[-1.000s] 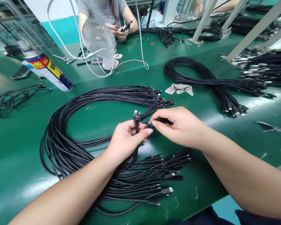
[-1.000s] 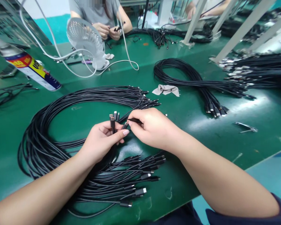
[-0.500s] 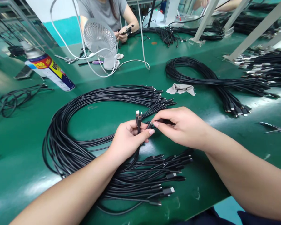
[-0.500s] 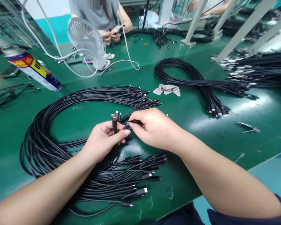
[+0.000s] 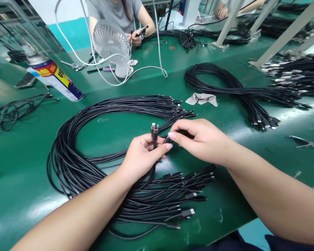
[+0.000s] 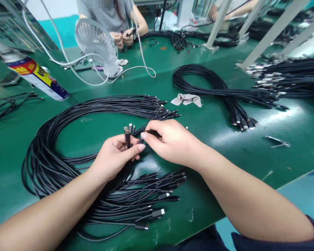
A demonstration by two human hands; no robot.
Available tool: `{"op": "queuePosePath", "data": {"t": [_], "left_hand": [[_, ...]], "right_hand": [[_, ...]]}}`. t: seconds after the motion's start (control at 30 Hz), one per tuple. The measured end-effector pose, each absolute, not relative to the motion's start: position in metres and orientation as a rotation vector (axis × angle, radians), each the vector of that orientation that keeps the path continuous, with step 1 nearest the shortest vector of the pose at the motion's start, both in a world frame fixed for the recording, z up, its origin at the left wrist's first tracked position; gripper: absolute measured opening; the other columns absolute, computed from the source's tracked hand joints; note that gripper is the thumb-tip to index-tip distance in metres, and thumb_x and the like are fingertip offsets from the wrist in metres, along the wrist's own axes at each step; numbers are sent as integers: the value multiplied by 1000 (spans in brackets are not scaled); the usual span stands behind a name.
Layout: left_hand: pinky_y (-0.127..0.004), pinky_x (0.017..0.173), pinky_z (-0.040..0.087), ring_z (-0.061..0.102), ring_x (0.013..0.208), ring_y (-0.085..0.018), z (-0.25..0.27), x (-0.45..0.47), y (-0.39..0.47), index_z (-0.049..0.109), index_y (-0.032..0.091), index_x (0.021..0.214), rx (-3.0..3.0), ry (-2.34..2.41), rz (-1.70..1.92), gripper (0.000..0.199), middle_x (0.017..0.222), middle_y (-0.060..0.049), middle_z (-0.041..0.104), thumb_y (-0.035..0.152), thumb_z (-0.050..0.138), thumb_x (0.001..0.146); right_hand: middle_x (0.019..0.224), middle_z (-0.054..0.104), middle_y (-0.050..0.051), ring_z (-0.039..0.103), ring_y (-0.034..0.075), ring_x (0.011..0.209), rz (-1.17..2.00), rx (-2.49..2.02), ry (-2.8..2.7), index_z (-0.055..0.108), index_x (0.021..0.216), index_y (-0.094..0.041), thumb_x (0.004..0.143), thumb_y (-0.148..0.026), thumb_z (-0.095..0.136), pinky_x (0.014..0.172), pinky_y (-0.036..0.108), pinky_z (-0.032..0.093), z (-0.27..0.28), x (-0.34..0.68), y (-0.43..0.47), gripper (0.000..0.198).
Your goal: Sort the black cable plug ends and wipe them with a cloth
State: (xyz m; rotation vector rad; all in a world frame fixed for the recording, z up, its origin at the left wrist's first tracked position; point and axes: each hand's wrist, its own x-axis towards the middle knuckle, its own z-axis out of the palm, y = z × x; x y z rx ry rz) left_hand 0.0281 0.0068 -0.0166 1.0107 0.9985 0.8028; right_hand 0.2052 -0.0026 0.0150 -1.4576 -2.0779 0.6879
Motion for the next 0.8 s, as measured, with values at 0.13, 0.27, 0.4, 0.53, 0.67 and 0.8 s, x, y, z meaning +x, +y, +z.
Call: {"op": "queuePosePath", "data": {"t": [0.13,0.27,0.4,0.53,0.67,0.8], "left_hand": [[-20,50,49,58,48,-7,-17,28,6,65,12,72,1038,976,792,29,63,4,64,20,86,54],[-21,49,49,57,47,-8,-17,28,6,65,12,71,1027,982,791,31,62,4,63,21,88,52],[-20,48,48,58,46,-8,-16,28,7,64,12,71,992,989,802,33,62,4,64,20,88,50],[-21,47,47,57,46,-8,-16,29,6,62,13,71,976,1000,806,35,64,3,65,23,88,50],[-20,46,46,56,45,-7,-16,29,6,62,13,72,954,997,803,34,63,3,64,25,87,53],[-19,47,45,56,46,-6,-14,29,6,62,12,71,924,993,805,37,61,4,62,25,89,50]], "right_hand": [[58,54,-5,46,8,54,709,-1455,-2104,54,75,-19,92,-33,47,52,20,31,6,200,-1,23],[59,52,-2,46,11,55,560,-1549,-2156,48,73,-19,91,-29,44,52,22,29,5,193,-2,21],[60,55,0,49,13,55,524,-1601,-2124,46,71,-20,88,-27,45,53,23,31,16,196,-1,19],[54,53,-2,44,11,48,517,-1594,-2067,50,65,-20,85,-28,50,50,23,31,32,212,4,21],[54,56,-3,46,10,49,702,-1622,-2122,57,63,-20,81,-30,56,49,23,33,42,233,6,21],[66,64,-2,53,11,57,862,-1638,-2159,67,84,-20,80,-27,58,55,24,38,43,244,7,11]]}}
